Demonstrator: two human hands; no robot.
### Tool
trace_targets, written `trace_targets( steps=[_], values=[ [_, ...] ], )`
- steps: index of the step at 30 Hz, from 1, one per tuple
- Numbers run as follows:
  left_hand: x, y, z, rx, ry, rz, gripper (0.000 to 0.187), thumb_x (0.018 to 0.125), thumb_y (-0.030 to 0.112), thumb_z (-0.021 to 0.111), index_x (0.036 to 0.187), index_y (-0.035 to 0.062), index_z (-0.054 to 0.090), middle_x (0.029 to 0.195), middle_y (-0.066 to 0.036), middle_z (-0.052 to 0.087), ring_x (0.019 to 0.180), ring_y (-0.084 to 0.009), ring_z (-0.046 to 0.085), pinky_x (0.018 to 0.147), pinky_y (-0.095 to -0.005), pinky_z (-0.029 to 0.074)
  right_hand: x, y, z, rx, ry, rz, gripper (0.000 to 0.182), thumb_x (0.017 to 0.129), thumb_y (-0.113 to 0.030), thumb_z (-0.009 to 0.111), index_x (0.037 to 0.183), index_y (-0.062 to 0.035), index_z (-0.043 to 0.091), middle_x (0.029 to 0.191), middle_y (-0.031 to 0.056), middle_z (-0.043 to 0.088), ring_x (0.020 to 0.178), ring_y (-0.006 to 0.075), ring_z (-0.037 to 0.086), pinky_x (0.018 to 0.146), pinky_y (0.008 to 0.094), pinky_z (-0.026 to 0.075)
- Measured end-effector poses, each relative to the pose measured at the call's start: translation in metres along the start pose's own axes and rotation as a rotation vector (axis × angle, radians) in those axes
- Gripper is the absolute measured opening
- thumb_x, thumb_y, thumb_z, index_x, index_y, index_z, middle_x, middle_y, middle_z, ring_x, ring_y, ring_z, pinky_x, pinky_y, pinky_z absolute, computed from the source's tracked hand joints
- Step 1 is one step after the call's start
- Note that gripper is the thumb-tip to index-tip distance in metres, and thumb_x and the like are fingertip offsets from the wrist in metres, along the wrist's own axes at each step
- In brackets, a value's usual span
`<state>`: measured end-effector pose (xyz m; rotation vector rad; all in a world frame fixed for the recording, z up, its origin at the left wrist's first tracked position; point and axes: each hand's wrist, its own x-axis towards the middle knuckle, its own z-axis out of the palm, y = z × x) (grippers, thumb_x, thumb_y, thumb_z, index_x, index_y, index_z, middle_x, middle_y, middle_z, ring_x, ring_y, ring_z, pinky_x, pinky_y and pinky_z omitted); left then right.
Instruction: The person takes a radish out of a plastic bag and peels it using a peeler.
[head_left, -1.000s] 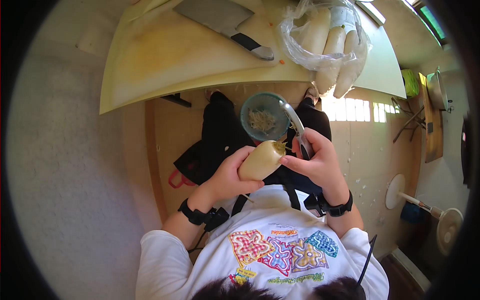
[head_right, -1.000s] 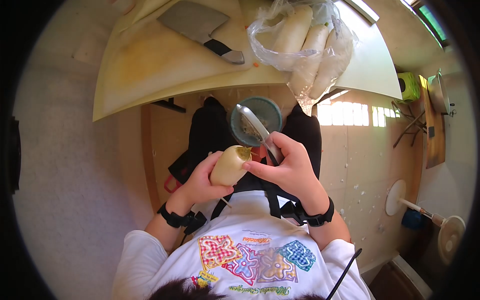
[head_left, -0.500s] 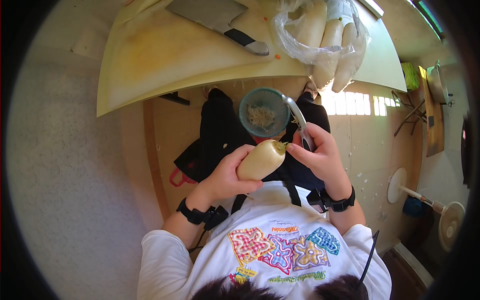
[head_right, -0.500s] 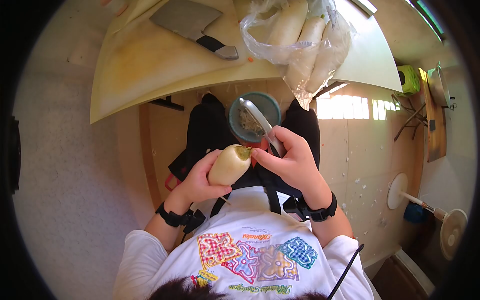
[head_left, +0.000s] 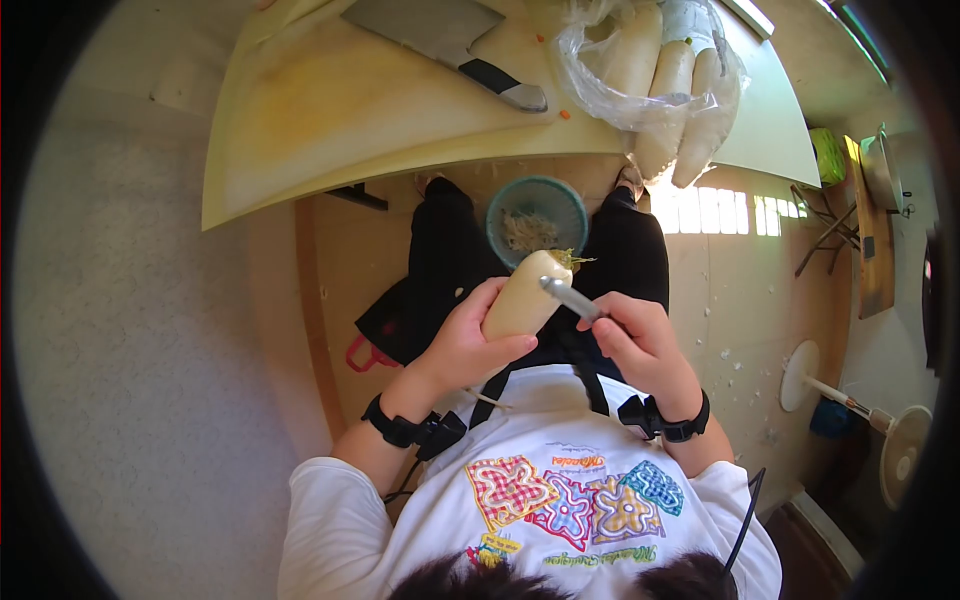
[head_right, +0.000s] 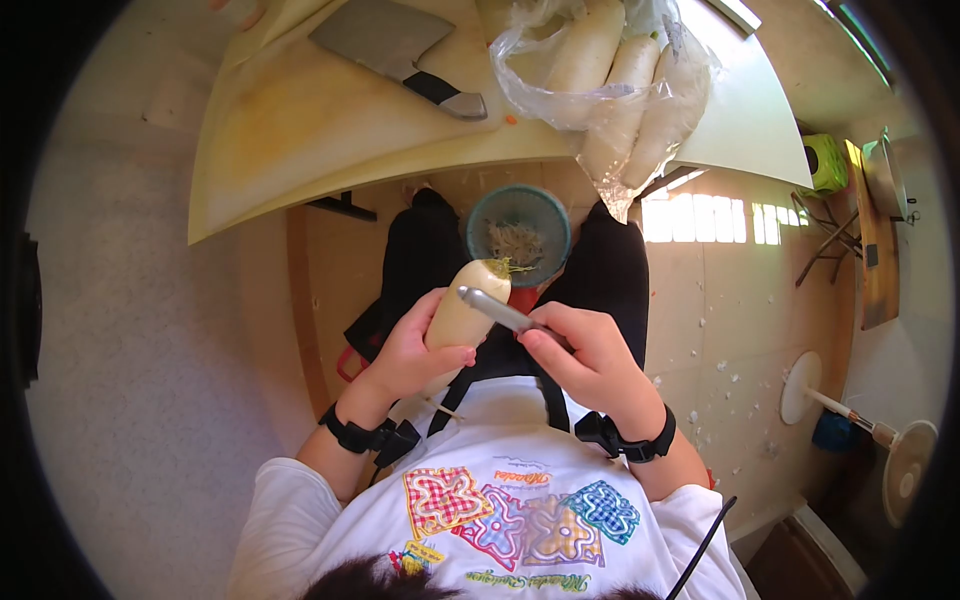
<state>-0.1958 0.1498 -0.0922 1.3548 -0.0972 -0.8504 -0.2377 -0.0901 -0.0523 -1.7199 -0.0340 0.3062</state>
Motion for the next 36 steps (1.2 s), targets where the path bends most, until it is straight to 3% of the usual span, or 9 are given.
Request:
trace_targets(
  steps=[1,5,8,13,21,23,32,34,36],
  values=[
    [0.0,0.0,0.002,-0.024,0.031,-0.021,0.056,0.081,0.01,0.077,0.129,0.0036,0.049,0.113,-0.003,0.058,0.103,-0.0106,0.055,0.091,-0.0284,0.047,0.0,0.005,0.001,-0.155,-0.017,-0.043,0.019,0.095,-0.019,0.062,0.093,0.0003,0.064,0.061,0.0062,0.053,0.052,0.0142,0.049,0.052,0.0291,0.039],
    [-0.002,0.005,0.007,0.056,0.066,0.01,0.056,0.08,0.01,0.077,0.129,0.004,0.049,0.113,-0.003,0.059,0.104,-0.0104,0.056,0.09,-0.0287,0.048,0.001,-0.003,0.004,-0.277,-0.054,-0.033,0.02,0.092,-0.021,0.066,0.093,-0.0013,0.066,0.066,0.0111,0.059,0.056,0.0252,0.057,0.054,0.0336,0.043],
    [-0.003,0.005,0.008,0.146,0.085,0.085,0.056,0.08,0.01,0.077,0.129,0.004,0.05,0.112,-0.003,0.06,0.103,-0.0105,0.057,0.09,-0.0288,0.048,0.002,0.003,0.008,-0.295,0.011,-0.145,0.014,0.091,-0.014,0.066,0.091,0.0001,0.064,0.063,0.0086,0.052,0.052,0.0194,0.048,0.052,0.0312,0.039],
    [-0.006,0.004,0.009,0.177,0.086,0.083,0.059,0.08,0.005,0.072,0.134,0.0028,0.047,0.117,-0.004,0.056,0.107,-0.0109,0.054,0.093,-0.029,0.046,0.002,0.006,0.008,-0.334,0.028,-0.153,0.014,0.091,-0.014,0.067,0.092,-0.0003,0.064,0.065,0.0099,0.053,0.054,0.0219,0.05,0.053,0.0321,0.04],
    [-0.007,0.007,0.014,0.236,0.115,0.069,0.059,0.08,0.009,0.074,0.133,0.0027,0.048,0.116,-0.004,0.057,0.106,-0.0123,0.055,0.093,-0.0296,0.046,0.002,0.009,0.011,-0.371,0.085,-0.178,0.013,0.091,-0.013,0.066,0.091,0.0001,0.063,0.066,0.0104,0.054,0.056,0.0229,0.051,0.053,0.0326,0.04],
    [-0.008,0.006,0.015,0.231,0.103,0.036,0.059,0.08,0.01,0.074,0.133,0.0025,0.048,0.116,-0.005,0.057,0.106,-0.0124,0.055,0.093,-0.0297,0.046,0.003,0.006,0.008,-0.416,0.14,-0.103,0.017,0.09,-0.02,0.069,0.089,-0.0037,0.066,0.067,0.0115,0.06,0.059,0.0268,0.059,0.053,0.0349,0.044],
    [-0.009,0.0,0.015,0.267,0.133,0.019,0.061,0.079,0.012,0.075,0.134,0.0016,0.048,0.117,-0.007,0.058,0.107,-0.0138,0.057,0.093,-0.0312,0.047,0.006,0.01,0.01,-0.419,0.145,-0.119,0.017,0.091,-0.02,0.068,0.089,-0.0035,0.066,0.064,0.0126,0.057,0.054,0.0278,0.057,0.051,0.0356,0.043],
    [-0.008,-0.003,0.015,0.303,0.185,0.124,0.056,0.078,0.017,0.076,0.126,0.0025,0.051,0.103,-0.008,0.064,0.092,-0.0141,0.061,0.083,-0.0314,0.05,0.006,0.011,0.012,-0.413,0.144,-0.118,0.017,0.091,-0.02,0.067,0.089,-0.0034,0.066,0.064,0.0127,0.057,0.055,0.0278,0.057,0.051,0.0355,0.043],
    [-0.009,-0.001,0.014,0.291,0.163,0.08,0.059,0.079,0.015,0.076,0.13,0.0018,0.05,0.109,-0.007,0.061,0.099,-0.014,0.059,0.088,-0.0312,0.049,0.006,0.011,0.012,-0.409,0.146,-0.116,0.017,0.091,-0.02,0.067,0.089,-0.0032,0.066,0.064,0.0129,0.057,0.055,0.0279,0.057,0.051,0.0355,0.043]
  ],
)
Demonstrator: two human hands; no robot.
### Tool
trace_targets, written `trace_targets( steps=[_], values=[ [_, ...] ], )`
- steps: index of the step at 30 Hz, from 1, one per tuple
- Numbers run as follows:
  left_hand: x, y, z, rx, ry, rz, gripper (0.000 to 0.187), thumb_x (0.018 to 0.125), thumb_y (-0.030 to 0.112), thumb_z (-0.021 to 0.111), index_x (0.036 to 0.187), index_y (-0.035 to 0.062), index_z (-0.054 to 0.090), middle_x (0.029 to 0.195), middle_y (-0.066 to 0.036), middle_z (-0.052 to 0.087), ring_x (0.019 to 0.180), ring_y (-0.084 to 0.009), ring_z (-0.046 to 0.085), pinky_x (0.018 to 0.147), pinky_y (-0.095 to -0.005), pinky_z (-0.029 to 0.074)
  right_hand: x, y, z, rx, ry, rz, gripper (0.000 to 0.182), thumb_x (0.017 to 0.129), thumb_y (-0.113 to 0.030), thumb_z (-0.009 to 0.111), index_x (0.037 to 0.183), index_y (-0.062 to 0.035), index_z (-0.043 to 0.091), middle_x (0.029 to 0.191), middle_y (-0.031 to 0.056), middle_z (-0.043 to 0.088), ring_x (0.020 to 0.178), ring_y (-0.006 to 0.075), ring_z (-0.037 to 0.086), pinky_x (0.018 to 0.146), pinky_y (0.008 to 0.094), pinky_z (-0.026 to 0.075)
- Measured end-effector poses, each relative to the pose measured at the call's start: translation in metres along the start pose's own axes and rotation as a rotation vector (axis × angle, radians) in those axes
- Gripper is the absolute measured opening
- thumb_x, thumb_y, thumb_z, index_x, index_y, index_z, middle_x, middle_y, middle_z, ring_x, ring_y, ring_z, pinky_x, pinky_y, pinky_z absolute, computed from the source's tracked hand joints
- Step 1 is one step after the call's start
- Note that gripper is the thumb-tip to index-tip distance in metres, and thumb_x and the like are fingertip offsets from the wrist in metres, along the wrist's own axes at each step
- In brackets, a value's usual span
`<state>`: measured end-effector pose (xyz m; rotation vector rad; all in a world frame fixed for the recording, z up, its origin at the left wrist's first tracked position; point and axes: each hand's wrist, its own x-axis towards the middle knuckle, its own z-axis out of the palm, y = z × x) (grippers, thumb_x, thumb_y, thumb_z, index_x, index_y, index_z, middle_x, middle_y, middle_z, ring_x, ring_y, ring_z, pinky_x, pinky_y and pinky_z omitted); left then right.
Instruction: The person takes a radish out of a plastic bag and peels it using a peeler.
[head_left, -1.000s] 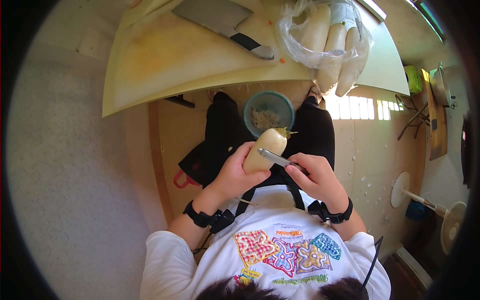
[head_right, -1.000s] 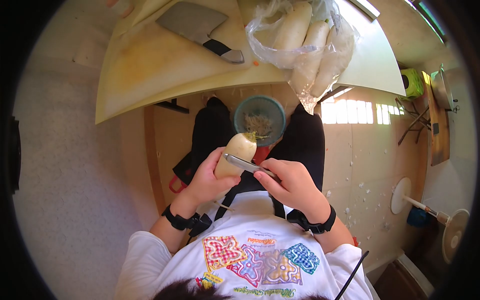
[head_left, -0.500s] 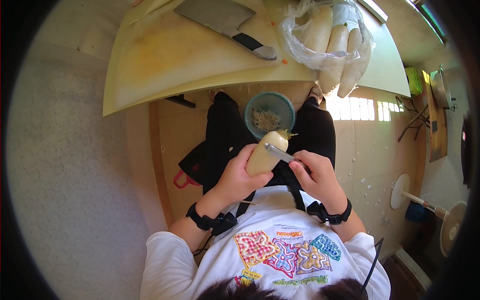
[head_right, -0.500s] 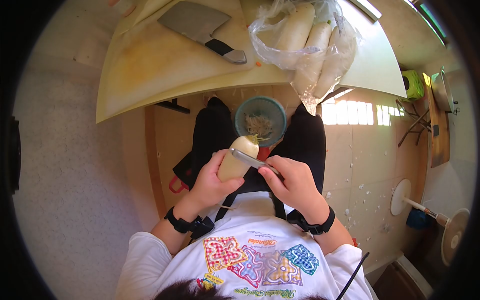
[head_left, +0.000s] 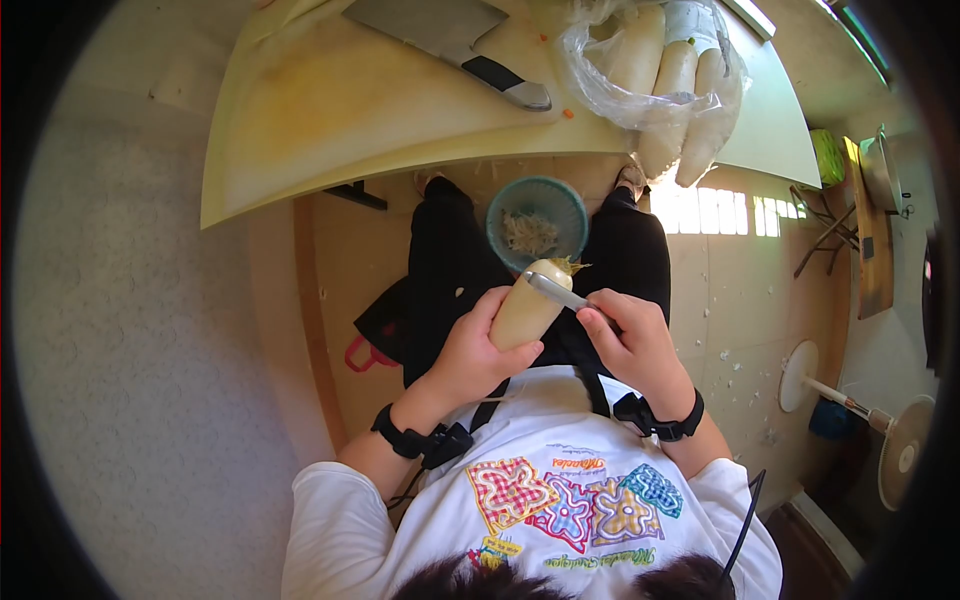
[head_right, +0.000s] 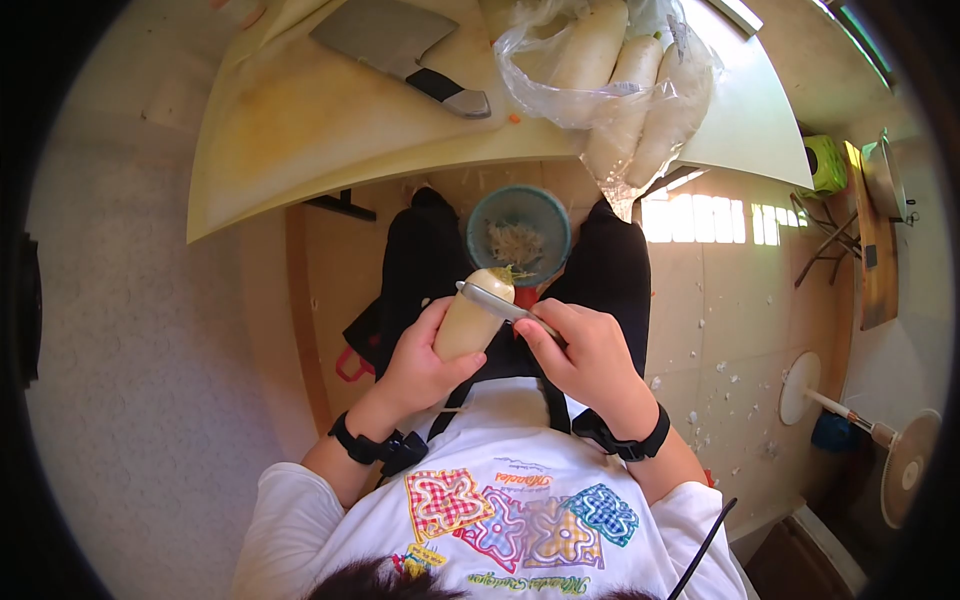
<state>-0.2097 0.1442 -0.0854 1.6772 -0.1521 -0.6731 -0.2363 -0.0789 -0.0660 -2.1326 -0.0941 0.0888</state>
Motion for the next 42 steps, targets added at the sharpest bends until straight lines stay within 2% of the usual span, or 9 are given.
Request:
trace_targets(
  steps=[2,12,14,16,21,24,34,39,42],
  values=[
    [0.001,0.003,-0.002,-0.009,-0.029,-0.041,0.062,0.079,0.014,0.076,0.133,0.0011,0.048,0.115,-0.006,0.058,0.105,-0.014,0.057,0.092,-0.0309,0.047,0.0,0.0,0.0,0.011,-0.007,0.013,0.017,0.091,-0.02,0.067,0.089,-0.003,0.066,0.064,0.013,0.057,0.055,0.0278,0.057,0.051,0.0352,0.043],
    [-0.001,0.005,-0.003,0.028,-0.036,0.003,0.061,0.077,0.016,0.077,0.131,0.0024,0.05,0.11,-0.006,0.059,0.098,-0.0128,0.058,0.088,-0.0298,0.048,0.002,0.0,0.0,0.054,0.033,0.025,0.017,0.093,-0.017,0.065,0.087,-0.0014,0.066,0.062,0.0129,0.057,0.053,0.0251,0.055,0.051,0.0338,0.042],
    [-0.006,0.009,-0.002,0.046,-0.054,-0.002,0.062,0.076,0.016,0.078,0.13,0.0028,0.05,0.108,-0.005,0.06,0.097,-0.0122,0.058,0.087,-0.0295,0.048,0.007,0.012,-0.007,0.03,0.161,0.163,0.019,0.095,-0.016,0.064,0.087,0.0012,0.065,0.06,0.0124,0.055,0.051,0.0191,0.051,0.051,0.0316,0.04],
    [-0.012,0.013,0.0,0.049,-0.119,0.109,0.058,0.075,0.018,0.078,0.125,0.0054,0.052,0.104,-0.01,0.065,0.095,-0.017,0.064,0.085,-0.0321,0.051,0.004,0.032,-0.012,0.092,0.166,0.193,0.022,0.097,-0.017,0.062,0.088,0.0023,0.065,0.058,0.0057,0.052,0.053,0.0104,0.044,0.049,0.0284,0.037],
    [-0.004,0.011,-0.002,0.063,-0.064,0.135,0.057,0.075,0.015,0.078,0.125,0.0058,0.051,0.104,-0.009,0.065,0.094,-0.0159,0.064,0.084,-0.0312,0.051,-0.005,0.04,-0.015,0.206,0.134,0.393,0.03,0.101,-0.024,0.057,0.083,-0.0012,0.064,0.055,-0.0029,0.046,0.051,0.0053,0.04,0.047,0.0247,0.032],
    [-0.003,0.017,0.0,0.053,-0.061,0.136,0.056,0.076,0.015,0.078,0.125,0.0057,0.051,0.104,-0.008,0.064,0.092,-0.0142,0.062,0.084,-0.0304,0.051,-0.006,0.038,-0.016,0.281,0.145,0.352,0.033,0.102,-0.028,0.054,0.083,-0.003,0.064,0.054,-0.0045,0.046,0.05,0.0034,0.041,0.047,0.0227,0.031],
    [0.004,0.026,-0.002,0.117,-0.044,0.125,0.059,0.075,0.013,0.079,0.126,0.0038,0.051,0.111,-0.006,0.06,0.1,-0.0129,0.058,0.089,-0.0293,0.048,-0.012,0.014,-0.03,0.407,0.098,0.264,0.031,0.102,-0.025,0.053,0.084,-0.0029,0.064,0.057,-0.0034,0.048,0.052,0.0044,0.044,0.048,0.0229,0.033],
    [0.008,0.025,-0.003,0.142,-0.038,0.122,0.058,0.077,0.013,0.079,0.127,0.004,0.05,0.113,-0.006,0.06,0.1,-0.0128,0.058,0.088,-0.0297,0.048,-0.011,-0.002,-0.026,0.294,-0.018,0.069,0.015,0.093,-0.014,0.064,0.087,0.0002,0.065,0.061,0.0048,0.052,0.054,0.0119,0.046,0.052,0.0271,0.038],
    [0.011,0.016,-0.003,0.119,-0.006,0.197,0.056,0.079,0.022,0.08,0.124,0.0042,0.05,0.105,-0.012,0.066,0.094,-0.0221,0.067,0.083,-0.0334,0.052,-0.006,-0.007,-0.021,0.117,-0.053,-0.022,0.016,0.087,-0.016,0.071,0.087,-0.0007,0.066,0.06,0.0074,0.055,0.051,0.0185,0.051,0.05,0.0294,0.04]
  ],
)
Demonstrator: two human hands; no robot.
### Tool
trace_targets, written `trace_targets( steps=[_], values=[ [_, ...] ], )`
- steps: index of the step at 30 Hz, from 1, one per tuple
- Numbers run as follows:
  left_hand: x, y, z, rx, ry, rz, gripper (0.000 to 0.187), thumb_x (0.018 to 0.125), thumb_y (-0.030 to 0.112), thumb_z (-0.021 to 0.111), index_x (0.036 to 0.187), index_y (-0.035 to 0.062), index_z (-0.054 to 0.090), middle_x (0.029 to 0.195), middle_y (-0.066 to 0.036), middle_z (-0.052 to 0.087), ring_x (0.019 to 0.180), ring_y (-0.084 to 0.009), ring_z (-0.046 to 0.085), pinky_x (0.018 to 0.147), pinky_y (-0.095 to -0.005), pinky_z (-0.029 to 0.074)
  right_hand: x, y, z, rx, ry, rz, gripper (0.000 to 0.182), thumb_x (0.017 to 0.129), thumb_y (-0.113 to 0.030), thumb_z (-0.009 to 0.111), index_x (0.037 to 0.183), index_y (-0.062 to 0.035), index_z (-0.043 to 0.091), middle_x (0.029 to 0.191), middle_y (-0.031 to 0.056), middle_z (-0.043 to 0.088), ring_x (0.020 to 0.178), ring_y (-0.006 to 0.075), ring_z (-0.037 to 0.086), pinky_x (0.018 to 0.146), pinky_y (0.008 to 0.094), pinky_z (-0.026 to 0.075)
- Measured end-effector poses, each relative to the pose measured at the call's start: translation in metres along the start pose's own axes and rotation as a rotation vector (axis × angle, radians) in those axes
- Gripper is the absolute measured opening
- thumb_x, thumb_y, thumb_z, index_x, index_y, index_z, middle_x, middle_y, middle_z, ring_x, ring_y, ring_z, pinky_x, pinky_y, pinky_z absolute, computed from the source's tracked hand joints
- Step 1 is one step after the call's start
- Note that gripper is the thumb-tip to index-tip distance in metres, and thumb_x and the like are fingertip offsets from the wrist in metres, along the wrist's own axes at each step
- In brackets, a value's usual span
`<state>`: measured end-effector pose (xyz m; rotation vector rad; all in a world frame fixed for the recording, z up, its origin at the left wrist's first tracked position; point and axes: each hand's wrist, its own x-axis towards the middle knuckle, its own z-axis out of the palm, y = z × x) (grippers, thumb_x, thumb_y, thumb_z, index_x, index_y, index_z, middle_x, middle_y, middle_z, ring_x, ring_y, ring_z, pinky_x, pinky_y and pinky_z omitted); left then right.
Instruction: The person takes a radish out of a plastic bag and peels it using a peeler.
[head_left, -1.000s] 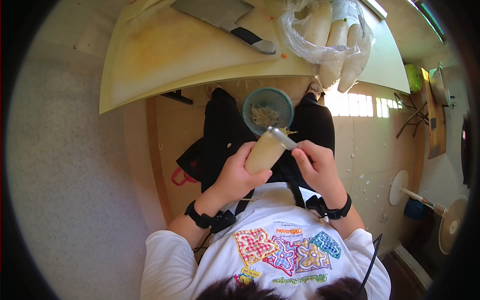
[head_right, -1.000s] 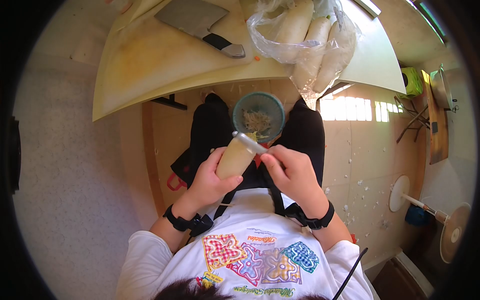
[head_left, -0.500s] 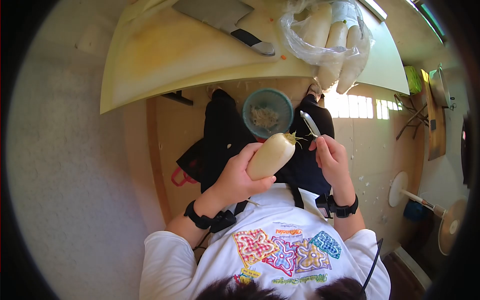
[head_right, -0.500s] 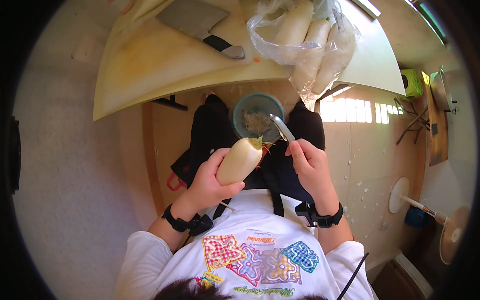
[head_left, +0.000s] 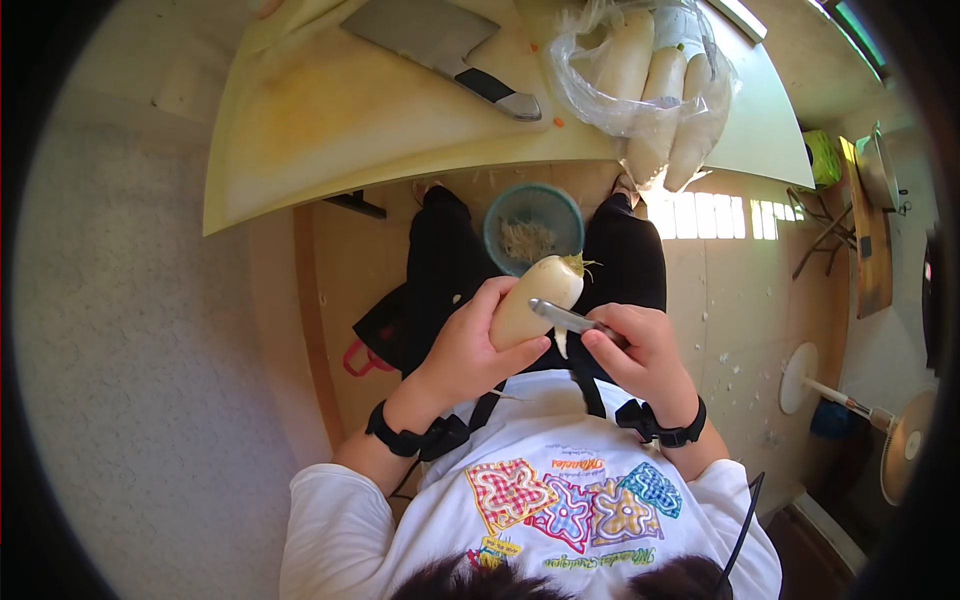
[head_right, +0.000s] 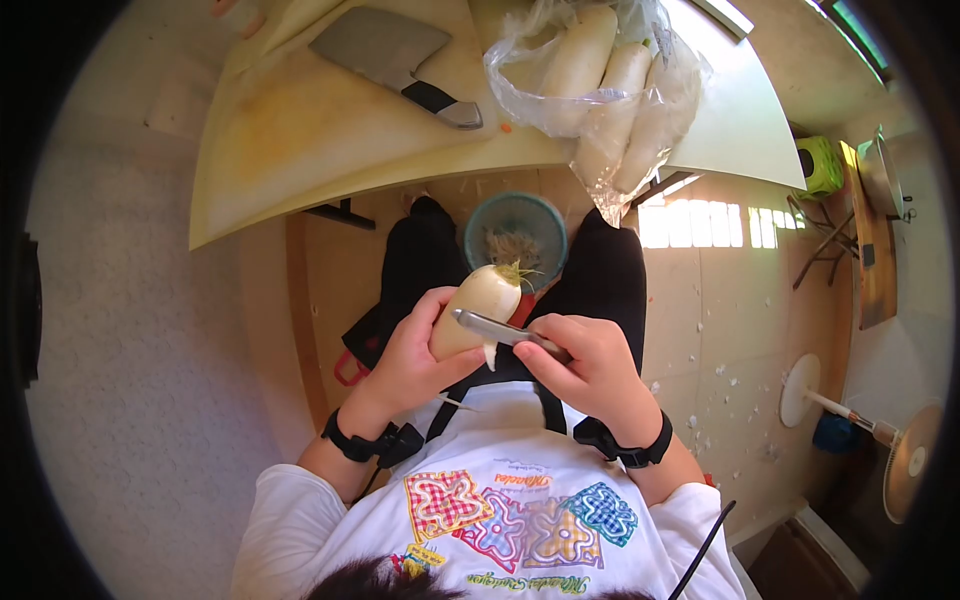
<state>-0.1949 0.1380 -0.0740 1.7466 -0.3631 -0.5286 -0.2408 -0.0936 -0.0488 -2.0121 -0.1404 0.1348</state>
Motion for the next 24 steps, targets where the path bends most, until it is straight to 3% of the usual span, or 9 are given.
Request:
trace_targets(
  steps=[3,5,6,8,9,11,21,23,24],
  values=[
    [0.0,0.002,-0.001,-0.03,-0.008,-0.029,0.055,0.08,0.022,0.079,0.124,0.0039,0.05,0.106,-0.012,0.066,0.095,-0.0223,0.067,0.084,-0.0337,0.052,0.005,-0.005,0.005,-0.07,0.032,-0.078,0.019,0.083,-0.019,0.075,0.087,-0.0016,0.069,0.063,0.0104,0.06,0.054,0.0246,0.059,0.05,0.0333,0.043],
    [-0.001,0.009,-0.002,-0.007,-0.055,-0.092,0.055,0.082,0.013,0.077,0.128,0.0028,0.048,0.112,-0.006,0.06,0.102,-0.0118,0.058,0.089,-0.0292,0.049,0.006,-0.002,0.007,-0.08,0.042,-0.087,0.019,0.084,-0.019,0.074,0.087,-0.0016,0.069,0.064,0.0104,0.06,0.054,0.0245,0.059,0.05,0.0332,0.043],
    [-0.001,0.007,-0.002,-0.007,-0.055,-0.094,0.055,0.082,0.013,0.077,0.128,0.0028,0.048,0.112,-0.006,0.06,0.102,-0.0118,0.058,0.089,-0.0292,0.049,0.006,0.0,0.008,-0.093,0.053,-0.098,0.019,0.084,-0.019,0.074,0.087,-0.0016,0.069,0.064,0.0104,0.06,0.054,0.0245,0.059,0.049,0.0331,0.043],
    [-0.003,0.004,0.0,-0.009,-0.017,-0.066,0.057,0.081,0.021,0.078,0.125,0.003,0.049,0.108,-0.014,0.066,0.097,-0.0231,0.067,0.084,-0.0338,0.052,0.005,0.0,0.009,-0.092,0.044,-0.084,0.019,0.084,-0.02,0.074,0.087,-0.0018,0.069,0.064,0.0104,0.06,0.054,0.0246,0.059,0.049,0.0333,0.043],
    [-0.003,0.005,0.0,-0.009,-0.017,-0.066,0.057,0.081,0.021,0.078,0.125,0.003,0.049,0.108,-0.014,0.066,0.097,-0.0231,0.067,0.084,-0.0338,0.052,0.005,0.0,0.009,-0.093,0.037,-0.072,0.019,0.084,-0.02,0.074,0.087,-0.002,0.069,0.064,0.0104,0.06,0.054,0.0246,0.059,0.049,0.0334,0.043],
    [-0.004,0.009,0.0,-0.03,-0.047,-0.142,0.055,0.083,0.012,0.077,0.128,0.0024,0.047,0.113,-0.007,0.06,0.104,-0.0124,0.058,0.091,-0.03,0.048,0.005,0.0,0.01,-0.094,0.039,-0.077,0.019,0.084,-0.02,0.074,0.086,-0.0022,0.069,0.064,0.0102,0.06,0.054,0.0247,0.059,0.049,0.0336,0.043],
    [-0.008,0.009,0.002,-0.058,-0.06,-0.133,0.057,0.083,0.014,0.076,0.13,0.0019,0.046,0.115,-0.007,0.06,0.106,-0.0131,0.057,0.092,-0.0303,0.047,0.004,0.002,0.009,-0.127,0.048,-0.113,0.019,0.084,-0.021,0.074,0.086,-0.0034,0.069,0.065,0.0099,0.061,0.055,0.0251,0.059,0.049,0.0342,0.044],
    [-0.008,0.005,0.004,-0.029,-0.012,-0.063,0.057,0.081,0.022,0.077,0.126,0.002,0.048,0.109,-0.015,0.066,0.098,-0.0245,0.067,0.085,-0.0342,0.052,0.004,0.0,0.009,-0.14,0.047,-0.109,0.019,0.084,-0.021,0.074,0.086,-0.0036,0.069,0.065,0.0099,0.061,0.055,0.0252,0.059,0.049,0.0343,0.044],
    [-0.008,0.005,0.004,-0.029,-0.012,-0.062,0.057,0.081,0.022,0.077,0.126,0.002,0.048,0.109,-0.015,0.066,0.098,-0.0245,0.067,0.085,-0.0342,0.052,0.004,0.0,0.009,-0.153,0.047,-0.105,0.019,0.084,-0.021,0.075,0.086,-0.0037,0.069,0.065,0.0099,0.061,0.055,0.0254,0.059,0.05,0.0343,0.044]
  ],
)
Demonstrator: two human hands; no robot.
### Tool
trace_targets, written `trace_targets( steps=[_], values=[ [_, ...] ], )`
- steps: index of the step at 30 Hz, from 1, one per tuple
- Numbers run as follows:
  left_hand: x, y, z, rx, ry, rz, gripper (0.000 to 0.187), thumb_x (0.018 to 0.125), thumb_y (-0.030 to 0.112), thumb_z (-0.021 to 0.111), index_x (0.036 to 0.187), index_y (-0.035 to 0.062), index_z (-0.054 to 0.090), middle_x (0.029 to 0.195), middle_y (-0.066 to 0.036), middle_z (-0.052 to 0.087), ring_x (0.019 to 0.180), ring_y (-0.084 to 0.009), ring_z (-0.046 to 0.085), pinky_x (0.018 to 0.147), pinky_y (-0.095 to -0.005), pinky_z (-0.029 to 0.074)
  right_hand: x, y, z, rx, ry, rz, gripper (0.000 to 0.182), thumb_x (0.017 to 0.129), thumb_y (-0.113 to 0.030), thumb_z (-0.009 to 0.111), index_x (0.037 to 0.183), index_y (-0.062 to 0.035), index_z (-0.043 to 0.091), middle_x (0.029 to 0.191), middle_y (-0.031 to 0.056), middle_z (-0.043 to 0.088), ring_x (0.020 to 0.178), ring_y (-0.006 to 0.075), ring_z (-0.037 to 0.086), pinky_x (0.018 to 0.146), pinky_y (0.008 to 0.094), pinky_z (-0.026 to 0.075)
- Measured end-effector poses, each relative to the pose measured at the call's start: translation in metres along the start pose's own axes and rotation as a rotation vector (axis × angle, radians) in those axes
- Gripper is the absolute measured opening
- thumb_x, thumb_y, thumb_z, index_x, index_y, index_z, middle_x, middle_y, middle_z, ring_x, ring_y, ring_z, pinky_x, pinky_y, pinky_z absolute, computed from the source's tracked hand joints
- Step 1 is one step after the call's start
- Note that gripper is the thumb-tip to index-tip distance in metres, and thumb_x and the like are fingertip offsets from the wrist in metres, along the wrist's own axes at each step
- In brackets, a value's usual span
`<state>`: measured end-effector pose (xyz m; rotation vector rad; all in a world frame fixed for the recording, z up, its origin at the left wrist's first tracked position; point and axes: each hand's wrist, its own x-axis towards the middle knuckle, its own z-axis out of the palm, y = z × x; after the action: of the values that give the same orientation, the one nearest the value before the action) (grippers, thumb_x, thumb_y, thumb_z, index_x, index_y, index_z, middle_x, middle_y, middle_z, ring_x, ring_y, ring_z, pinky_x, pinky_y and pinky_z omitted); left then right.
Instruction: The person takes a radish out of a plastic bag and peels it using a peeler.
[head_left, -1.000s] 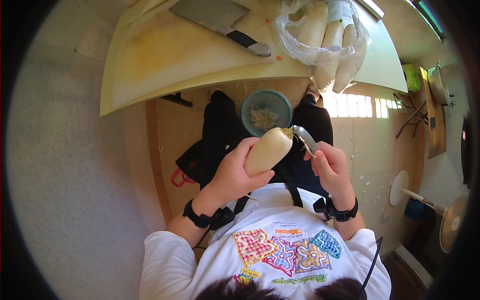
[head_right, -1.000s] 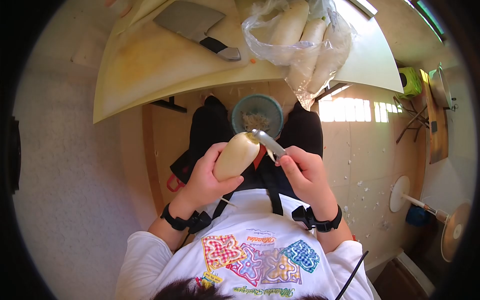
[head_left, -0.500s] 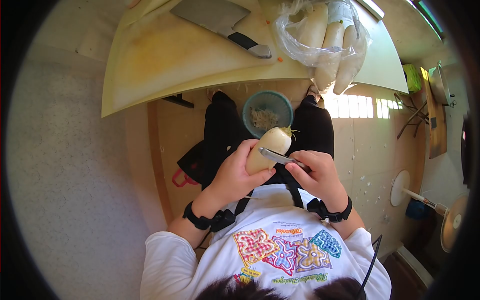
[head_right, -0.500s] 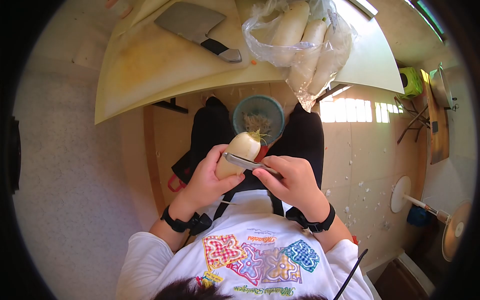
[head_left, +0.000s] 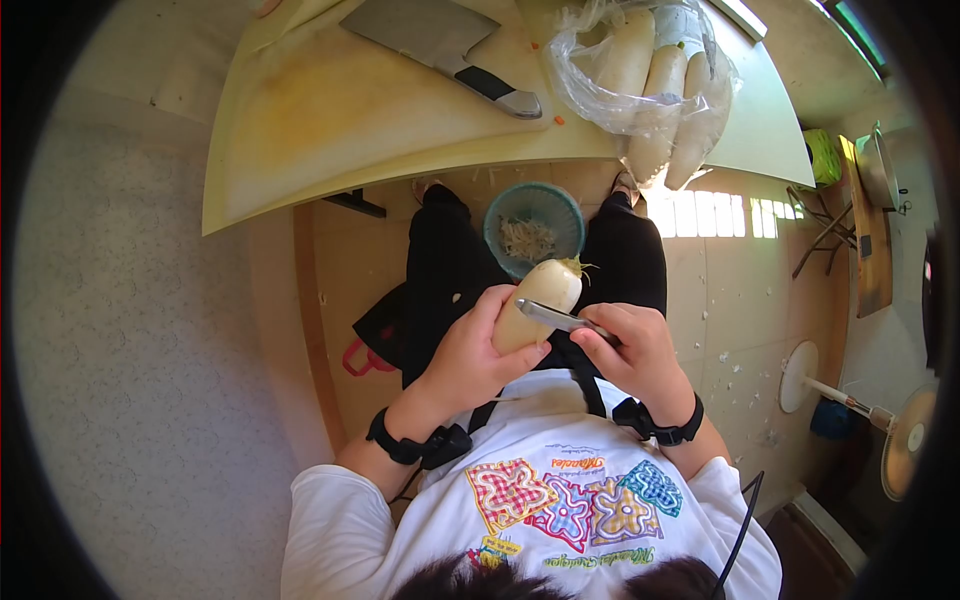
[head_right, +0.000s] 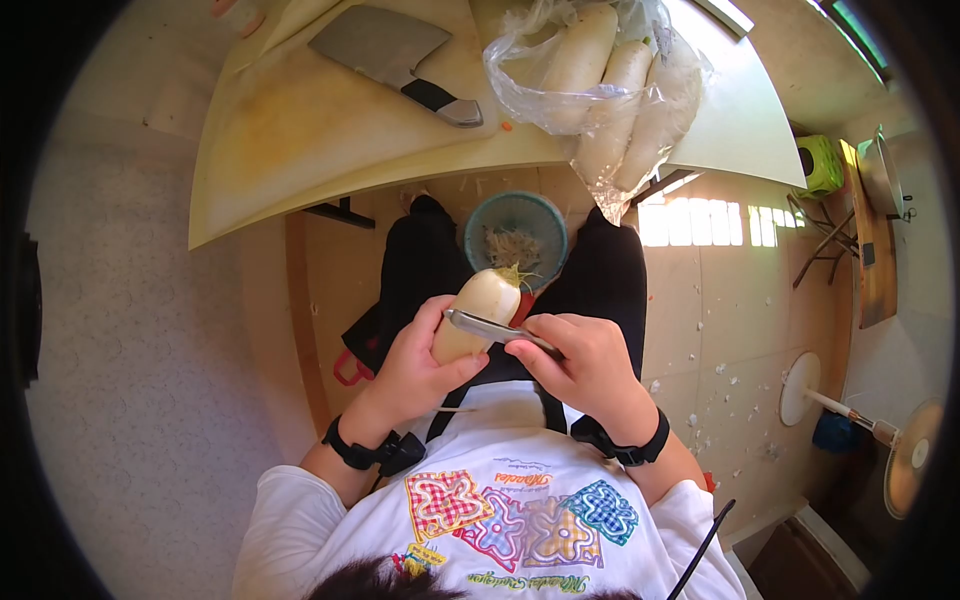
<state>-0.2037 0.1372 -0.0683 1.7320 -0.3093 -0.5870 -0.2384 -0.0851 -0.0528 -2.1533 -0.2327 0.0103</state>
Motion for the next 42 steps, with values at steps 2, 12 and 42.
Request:
trace_targets(
  steps=[2,12,42],
  values=[
    [0.0,0.001,0.0,0.011,0.006,-0.001,0.057,0.081,0.023,0.077,0.126,0.0021,0.048,0.108,-0.015,0.066,0.098,-0.0249,0.067,0.085,-0.0344,0.052,-0.001,0.001,0.001,0.02,0.006,-0.012,0.016,0.084,-0.016,0.074,0.088,-0.0019,0.068,0.065,0.0102,0.059,0.054,0.0247,0.057,0.05,0.0332,0.043],
    [-0.011,0.009,0.005,0.161,-0.074,0.032,0.059,0.078,0.026,0.079,0.125,0.0052,0.048,0.105,-0.016,0.066,0.095,-0.0303,0.068,0.082,-0.0366,0.053,-0.002,0.023,-0.013,0.173,0.071,0.292,0.019,0.095,-0.016,0.065,0.086,0.001,0.067,0.058,0.0054,0.05,0.053,0.0096,0.042,0.049,0.0276,0.034],
    [-0.006,0.014,-0.004,0.153,-0.102,-0.063,0.058,0.075,0.018,0.082,0.122,0.0058,0.052,0.109,-0.008,0.062,0.097,-0.016,0.061,0.085,-0.0306,0.05,0.014,0.021,-0.008,0.671,0.217,0.37,0.025,0.086,-0.007,0.075,0.109,0.0007,0.068,0.088,0.0004,0.067,0.08,0.0034,0.055,0.073,0.0189,0.045]
  ],
)
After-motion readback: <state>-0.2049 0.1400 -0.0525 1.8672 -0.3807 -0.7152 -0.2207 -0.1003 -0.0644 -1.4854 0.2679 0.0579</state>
